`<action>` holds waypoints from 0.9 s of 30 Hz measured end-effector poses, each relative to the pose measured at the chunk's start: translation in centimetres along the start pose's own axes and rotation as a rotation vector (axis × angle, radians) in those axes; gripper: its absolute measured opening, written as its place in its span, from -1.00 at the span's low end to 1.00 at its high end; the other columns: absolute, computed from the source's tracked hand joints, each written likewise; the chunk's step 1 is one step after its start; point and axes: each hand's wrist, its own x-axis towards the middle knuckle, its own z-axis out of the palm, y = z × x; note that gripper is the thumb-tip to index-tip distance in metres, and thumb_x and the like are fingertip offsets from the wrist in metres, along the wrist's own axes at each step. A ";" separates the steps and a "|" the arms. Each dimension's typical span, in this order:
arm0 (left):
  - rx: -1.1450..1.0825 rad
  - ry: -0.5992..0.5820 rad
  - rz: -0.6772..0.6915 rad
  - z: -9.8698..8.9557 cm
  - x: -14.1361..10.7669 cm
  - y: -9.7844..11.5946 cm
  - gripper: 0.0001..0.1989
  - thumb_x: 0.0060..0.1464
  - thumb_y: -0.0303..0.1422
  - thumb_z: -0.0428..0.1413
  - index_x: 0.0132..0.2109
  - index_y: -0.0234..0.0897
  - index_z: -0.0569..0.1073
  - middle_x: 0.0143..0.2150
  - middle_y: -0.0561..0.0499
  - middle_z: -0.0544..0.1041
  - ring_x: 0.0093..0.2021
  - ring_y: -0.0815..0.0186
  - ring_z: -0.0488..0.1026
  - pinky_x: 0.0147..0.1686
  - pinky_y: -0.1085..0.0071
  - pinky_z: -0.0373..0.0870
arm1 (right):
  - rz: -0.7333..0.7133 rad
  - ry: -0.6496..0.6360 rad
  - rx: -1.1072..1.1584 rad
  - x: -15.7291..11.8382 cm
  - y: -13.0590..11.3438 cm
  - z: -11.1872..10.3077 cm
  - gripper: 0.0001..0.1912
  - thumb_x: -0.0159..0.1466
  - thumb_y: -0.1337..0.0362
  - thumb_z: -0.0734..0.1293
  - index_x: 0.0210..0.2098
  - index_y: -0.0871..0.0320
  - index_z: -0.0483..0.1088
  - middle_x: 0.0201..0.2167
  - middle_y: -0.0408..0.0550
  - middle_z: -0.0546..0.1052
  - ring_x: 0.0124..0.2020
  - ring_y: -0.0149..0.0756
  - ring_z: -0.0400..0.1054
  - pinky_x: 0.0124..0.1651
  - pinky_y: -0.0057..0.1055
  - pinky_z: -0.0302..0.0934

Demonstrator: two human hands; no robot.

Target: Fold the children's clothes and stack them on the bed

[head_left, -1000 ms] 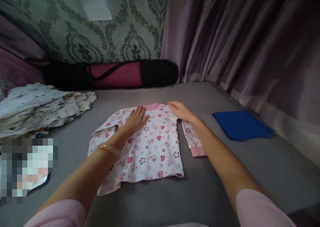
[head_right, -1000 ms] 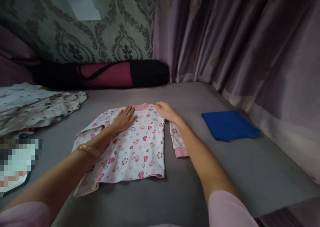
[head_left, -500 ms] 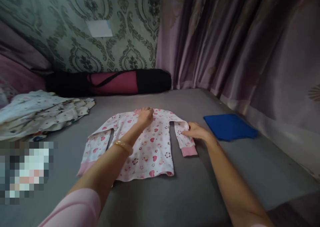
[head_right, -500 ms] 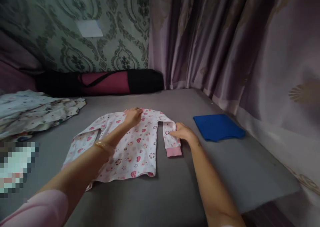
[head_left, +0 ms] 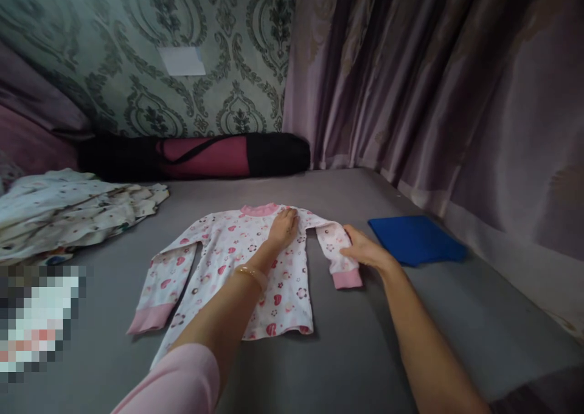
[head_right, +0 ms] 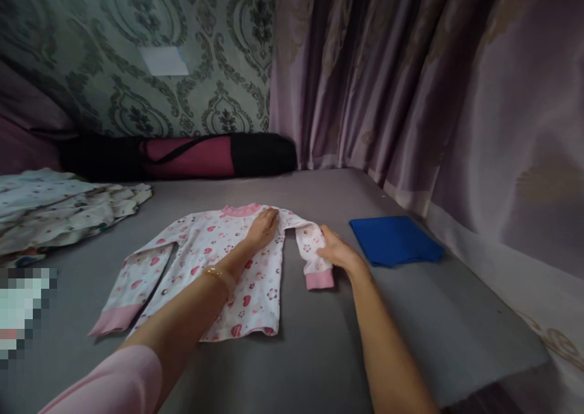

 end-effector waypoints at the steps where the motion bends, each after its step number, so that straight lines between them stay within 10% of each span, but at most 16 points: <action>1: -0.006 0.000 -0.008 0.0 0.0 0.1 -0.63 0.30 -0.32 -0.21 0.13 -0.33 0.31 0.12 -0.19 0.42 0.15 0.18 0.32 0.19 0.20 0.20 | -0.028 0.147 -0.085 -0.1 -0.2 -0.6 -0.57 0.08 0.50 0.23 -0.04 0.15 0.32 -0.19 -0.02 0.47 -0.17 -0.22 0.35 -0.11 -0.33 0.23; 5: -0.009 -0.019 -0.045 -0.3 -0.1 0.5 -0.55 0.31 -0.20 -0.22 0.20 -0.32 0.26 0.20 -0.18 0.36 0.22 0.17 0.25 0.22 0.18 0.14 | -0.074 0.601 -0.530 -0.9 -0.9 -2.5 -0.54 0.18 0.54 0.11 -0.02 0.14 0.40 -0.07 0.11 0.40 -0.01 -0.07 0.24 0.05 -0.17 0.12; 12: 0.081 -0.062 0.016 -0.2 -0.5 0.5 -0.40 0.24 -0.02 -0.11 0.26 -0.32 0.23 0.24 -0.21 0.29 0.24 0.11 0.20 0.21 0.21 0.12 | 0.375 0.262 -0.779 -1.2 3.0 -2.2 -0.53 0.19 0.52 0.12 0.00 0.15 0.44 0.01 0.21 0.40 0.01 0.07 0.21 -0.06 -0.10 0.10; 27: 0.190 -0.138 0.007 0.1 -0.5 0.6 -0.33 0.21 0.08 -0.18 0.29 -0.23 0.19 0.29 -0.22 0.19 0.28 0.01 0.10 0.23 0.12 0.05 | 0.687 0.535 -0.519 1.8 6.1 -1.7 -0.46 0.21 0.01 0.25 -0.04 0.36 0.40 0.01 0.41 0.35 0.09 0.22 0.17 0.02 0.00 0.06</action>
